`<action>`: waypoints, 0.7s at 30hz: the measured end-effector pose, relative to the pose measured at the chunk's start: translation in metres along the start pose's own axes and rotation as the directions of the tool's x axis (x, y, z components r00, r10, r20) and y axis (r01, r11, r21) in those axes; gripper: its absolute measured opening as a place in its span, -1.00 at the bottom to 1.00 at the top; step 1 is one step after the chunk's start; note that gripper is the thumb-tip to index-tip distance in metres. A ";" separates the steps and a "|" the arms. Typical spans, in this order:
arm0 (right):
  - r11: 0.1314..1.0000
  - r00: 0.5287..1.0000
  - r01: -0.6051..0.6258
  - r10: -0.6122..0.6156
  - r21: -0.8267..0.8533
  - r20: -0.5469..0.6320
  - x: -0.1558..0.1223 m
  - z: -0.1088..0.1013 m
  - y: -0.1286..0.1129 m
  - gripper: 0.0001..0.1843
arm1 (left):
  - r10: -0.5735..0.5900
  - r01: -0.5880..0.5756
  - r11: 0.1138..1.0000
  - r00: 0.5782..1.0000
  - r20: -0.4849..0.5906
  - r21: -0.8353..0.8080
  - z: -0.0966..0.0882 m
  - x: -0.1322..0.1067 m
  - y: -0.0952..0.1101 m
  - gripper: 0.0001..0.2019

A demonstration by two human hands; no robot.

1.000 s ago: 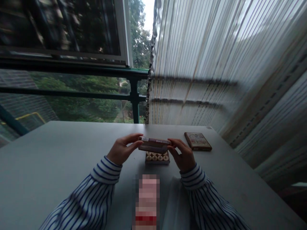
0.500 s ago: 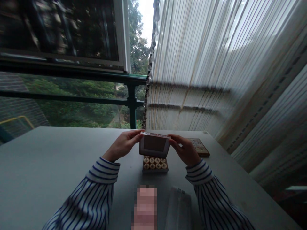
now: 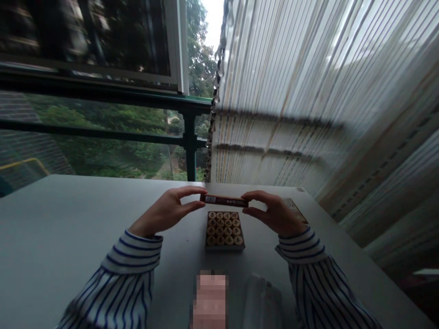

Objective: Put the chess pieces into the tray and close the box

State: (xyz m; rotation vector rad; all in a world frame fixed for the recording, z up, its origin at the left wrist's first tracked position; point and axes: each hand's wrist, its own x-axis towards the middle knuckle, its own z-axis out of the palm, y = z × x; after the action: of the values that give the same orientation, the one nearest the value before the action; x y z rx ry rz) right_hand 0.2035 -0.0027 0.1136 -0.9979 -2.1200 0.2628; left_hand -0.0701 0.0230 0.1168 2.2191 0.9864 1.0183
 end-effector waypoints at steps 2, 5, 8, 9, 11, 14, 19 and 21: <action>0.998 0.999 0.035 -0.034 -0.058 0.014 0.000 -0.003 -0.002 -0.71 | 0.042 -0.041 0.995 0.999 -0.013 0.092 0.000 0.000 0.001 -0.67; 0.987 0.998 0.056 -0.052 -0.152 0.033 0.000 -0.005 -0.006 -0.73 | 0.061 -0.060 0.984 0.998 0.000 0.167 0.002 0.000 0.002 -0.68; 0.976 0.997 0.075 -0.071 -0.204 0.026 0.000 -0.007 -0.008 -0.73 | 0.061 -0.058 0.976 0.998 -0.010 0.209 0.004 0.000 0.002 -0.65; 0.974 0.997 0.079 -0.076 -0.213 0.023 0.000 -0.007 -0.008 -0.73 | 0.068 -0.063 0.974 0.998 -0.016 0.219 0.005 0.000 0.001 -0.64; 0.970 0.997 0.077 -0.075 -0.230 0.018 0.000 -0.008 -0.008 -0.73 | 0.089 -0.082 0.969 0.996 -0.021 0.234 0.006 0.000 0.001 -0.65; 0.966 0.999 0.054 -0.051 -0.253 0.017 0.001 -0.009 -0.009 -0.72 | 0.105 -0.097 0.964 0.994 -0.022 0.247 0.006 0.001 0.000 -0.68; 0.972 0.998 0.053 -0.044 -0.229 0.042 0.008 -0.009 -0.007 -0.71 | 0.106 -0.092 0.967 0.993 -0.047 0.237 0.006 0.002 -0.002 -0.69; 0.975 0.996 0.082 -0.075 -0.206 0.042 0.010 -0.007 -0.003 -0.69 | 0.113 -0.097 0.968 0.992 -0.058 0.230 0.006 0.002 -0.004 -0.69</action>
State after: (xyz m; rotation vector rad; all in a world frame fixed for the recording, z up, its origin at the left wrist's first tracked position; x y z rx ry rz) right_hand 0.2029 0.0016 0.1252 -1.0311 -2.2468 0.0189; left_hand -0.0658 0.0265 0.1109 2.4588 1.0726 1.0846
